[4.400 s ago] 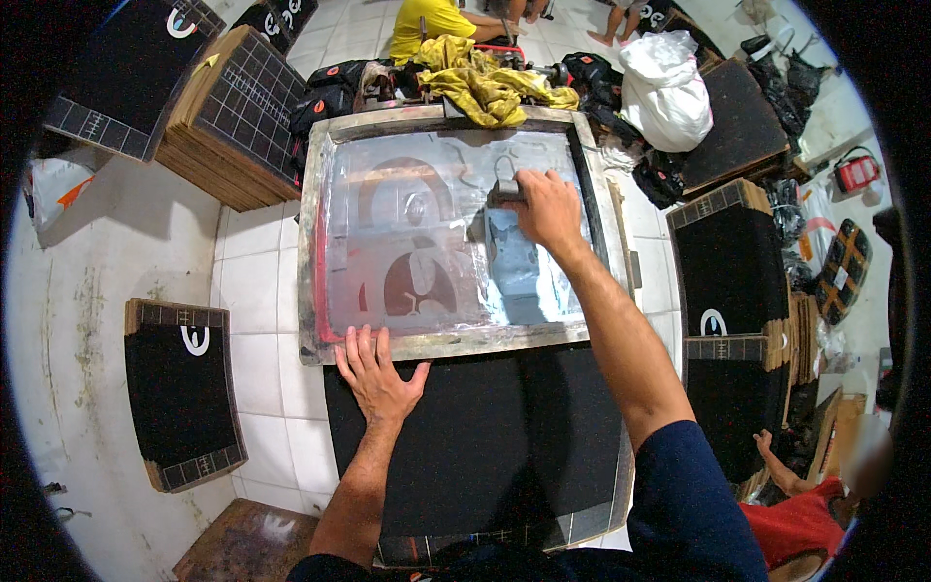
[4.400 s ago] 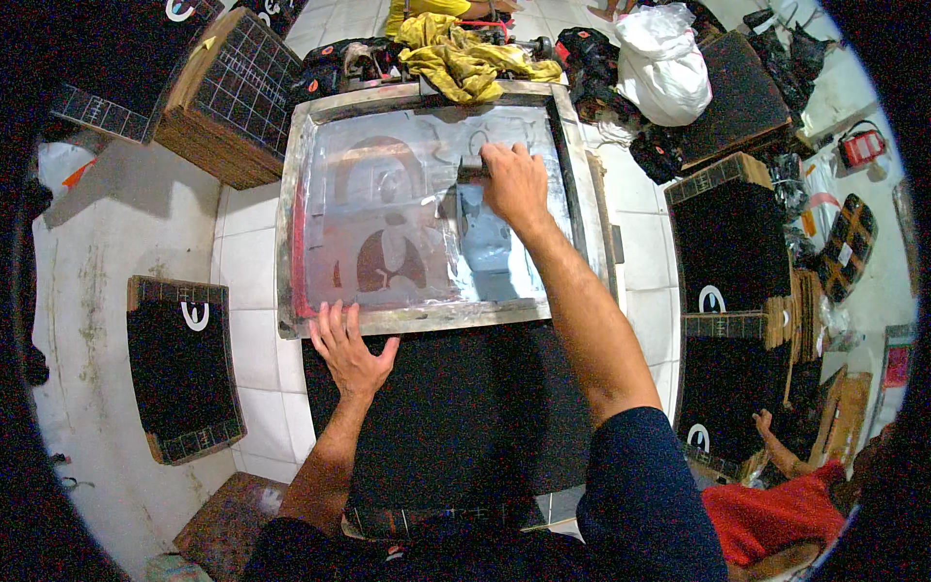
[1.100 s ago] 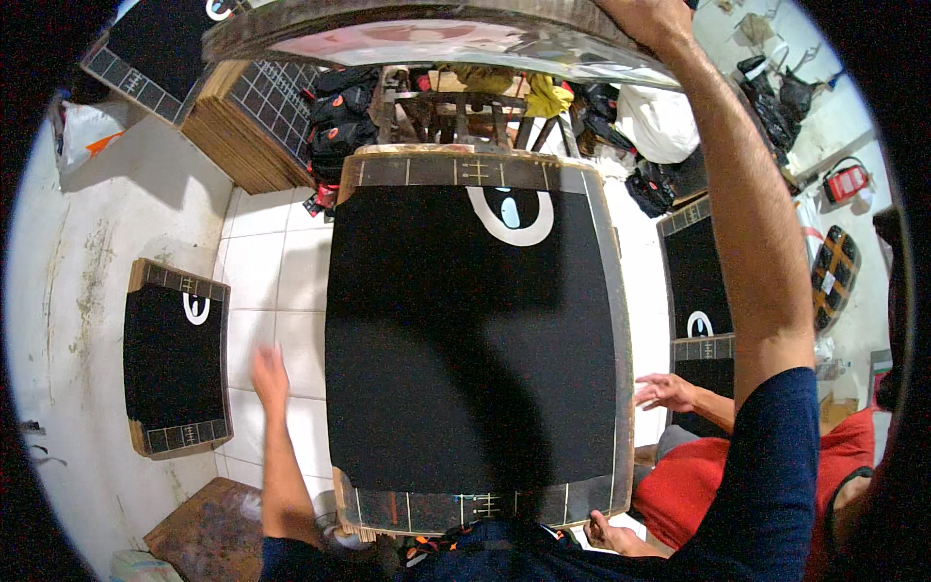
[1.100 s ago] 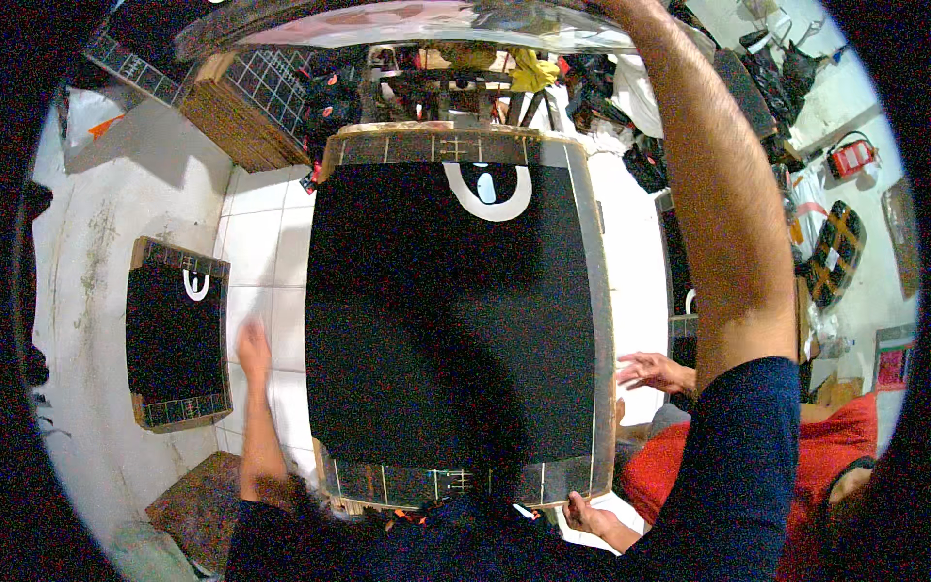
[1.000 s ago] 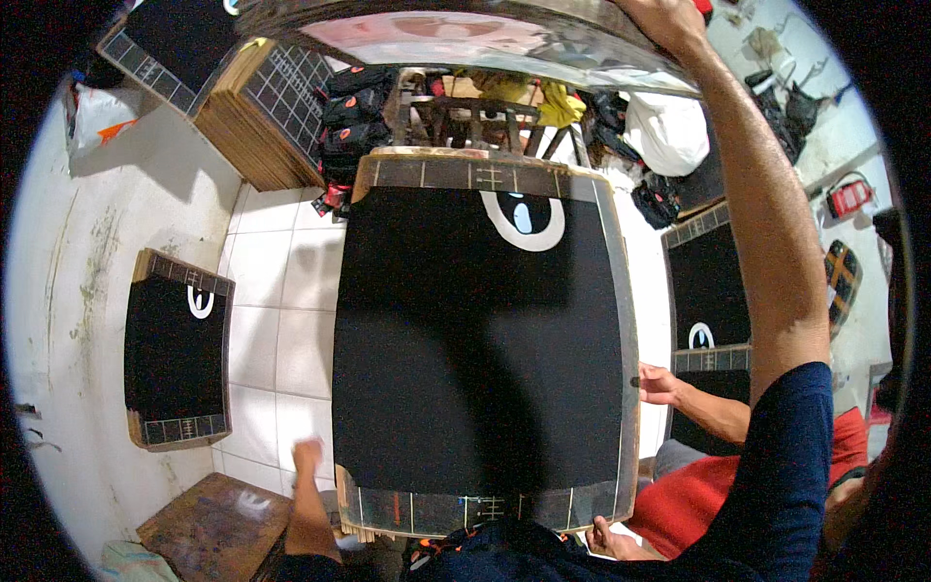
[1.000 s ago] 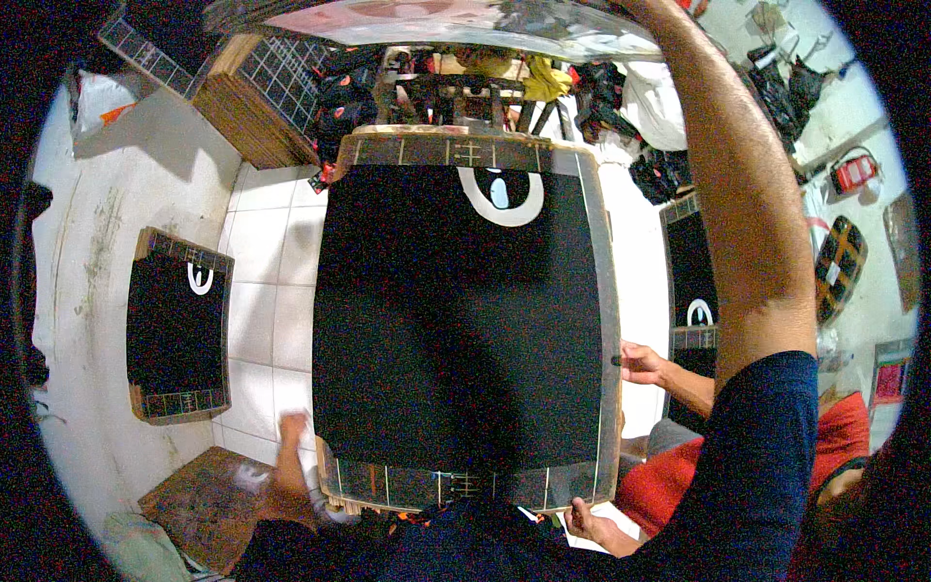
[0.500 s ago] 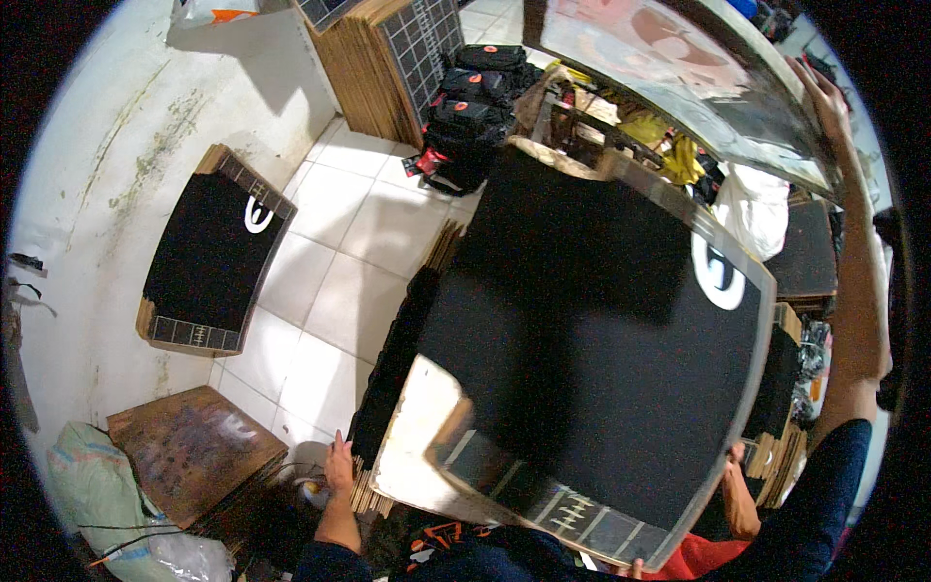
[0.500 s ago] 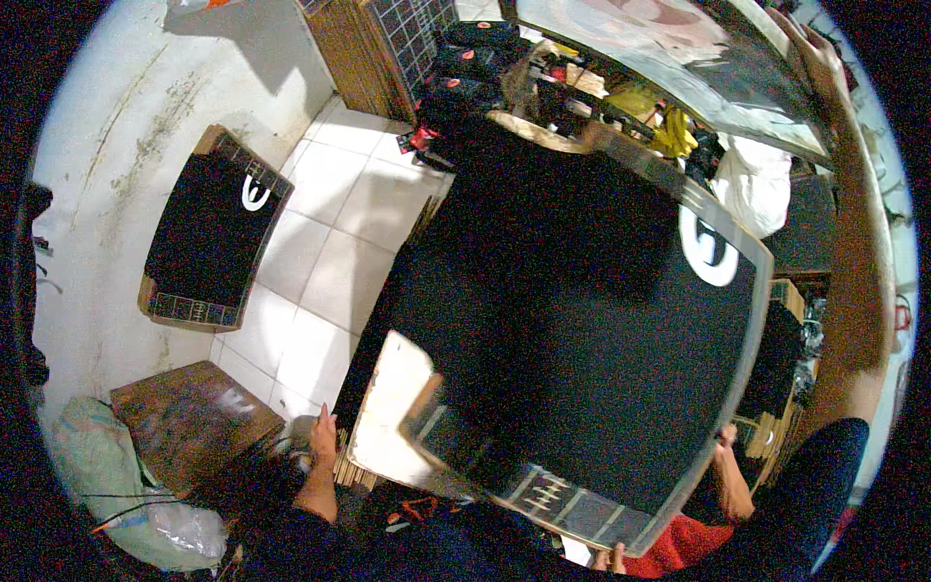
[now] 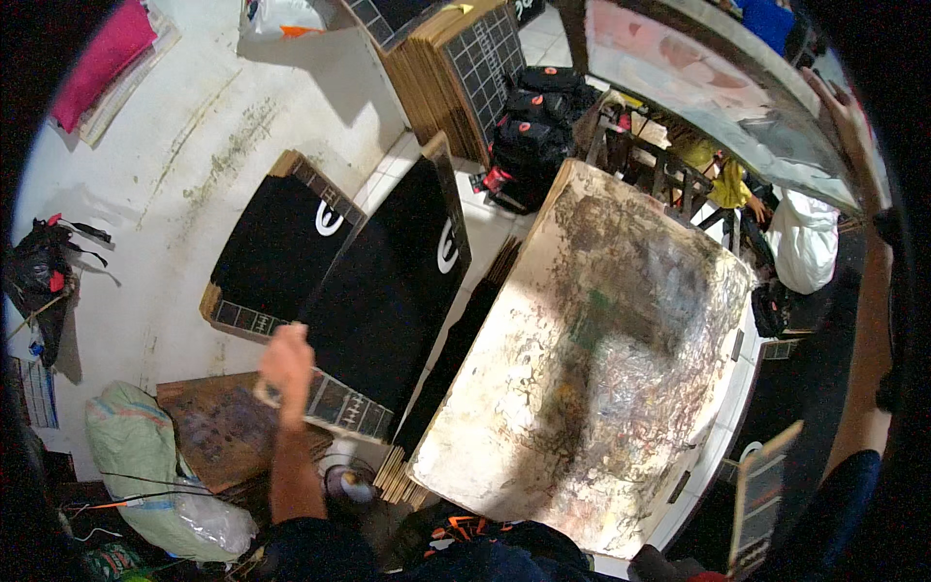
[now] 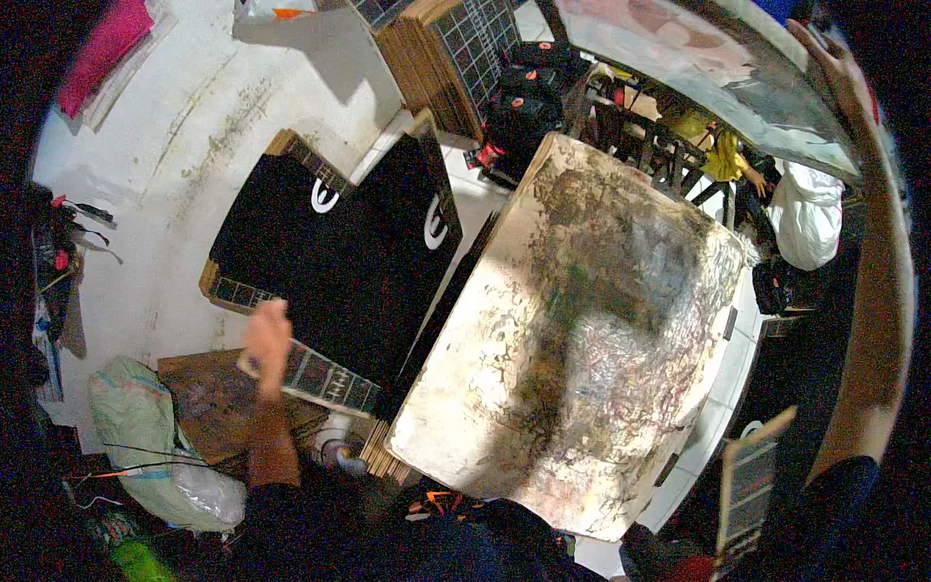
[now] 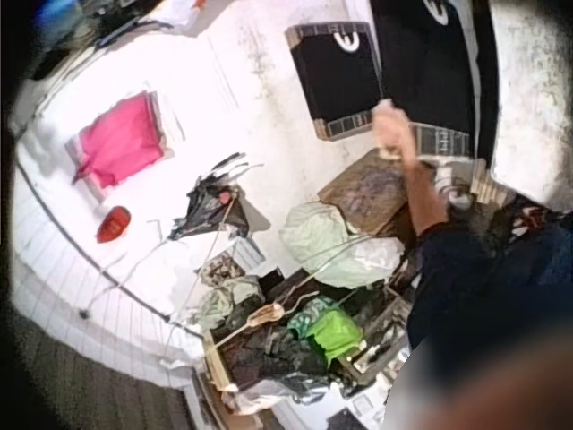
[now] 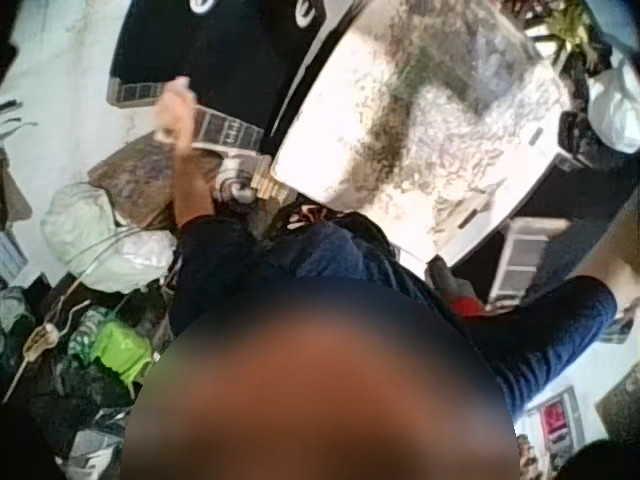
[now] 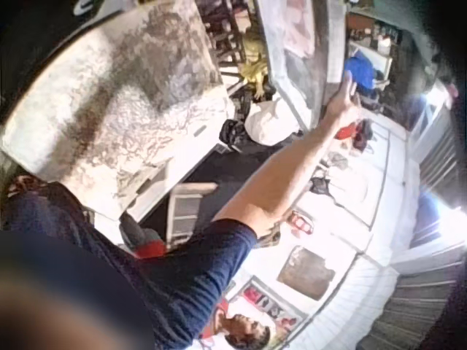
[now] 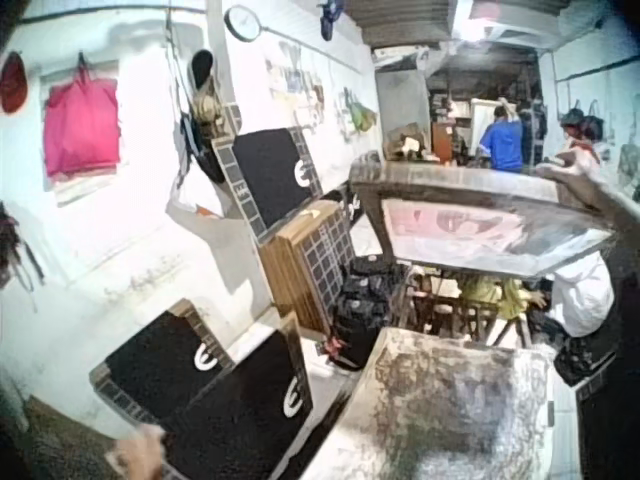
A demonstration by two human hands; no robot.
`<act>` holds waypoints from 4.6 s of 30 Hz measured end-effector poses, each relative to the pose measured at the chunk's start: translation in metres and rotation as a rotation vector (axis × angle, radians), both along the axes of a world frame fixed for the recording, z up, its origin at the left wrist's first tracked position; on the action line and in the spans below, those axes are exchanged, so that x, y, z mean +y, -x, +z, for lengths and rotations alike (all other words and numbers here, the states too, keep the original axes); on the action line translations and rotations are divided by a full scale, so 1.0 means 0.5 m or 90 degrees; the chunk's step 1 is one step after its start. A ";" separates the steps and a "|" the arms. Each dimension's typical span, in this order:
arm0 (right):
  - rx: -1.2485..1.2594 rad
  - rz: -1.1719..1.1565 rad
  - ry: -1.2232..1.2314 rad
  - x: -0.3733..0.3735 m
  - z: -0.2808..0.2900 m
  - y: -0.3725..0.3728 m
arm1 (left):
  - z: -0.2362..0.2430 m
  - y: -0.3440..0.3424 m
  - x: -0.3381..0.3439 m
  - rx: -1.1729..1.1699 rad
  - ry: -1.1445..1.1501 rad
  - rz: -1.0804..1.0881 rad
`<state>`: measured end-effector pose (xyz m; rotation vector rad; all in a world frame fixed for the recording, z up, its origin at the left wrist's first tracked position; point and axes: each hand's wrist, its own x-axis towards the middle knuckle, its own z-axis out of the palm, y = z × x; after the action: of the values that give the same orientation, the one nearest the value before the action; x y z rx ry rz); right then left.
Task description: The person performs screen printing on a black skateboard deck. They repeatedly align a screen frame, pull a squeegee across the mesh to transfer white ink, and lift the screen to reveal a crescent logo. The process is repeated multiple times on the same deck.
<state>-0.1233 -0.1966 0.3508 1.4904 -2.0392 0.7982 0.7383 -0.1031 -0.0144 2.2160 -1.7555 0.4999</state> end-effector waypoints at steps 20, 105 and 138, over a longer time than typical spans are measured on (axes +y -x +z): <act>0.079 -0.108 -0.089 0.078 -0.089 -0.105 | 0.110 -0.296 0.472 0.758 0.177 0.165; 0.002 0.025 -0.206 0.102 -0.772 -0.169 | -0.153 0.824 -0.033 0.125 -0.068 -0.617; -0.049 0.020 -0.317 0.336 -0.736 -0.318 | -0.133 0.818 -0.080 0.198 -0.061 -0.698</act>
<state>0.0358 -0.0287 -0.0170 1.7740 -2.3960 0.3727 0.3294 -0.1430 -0.0811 0.9774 -2.4254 -0.1768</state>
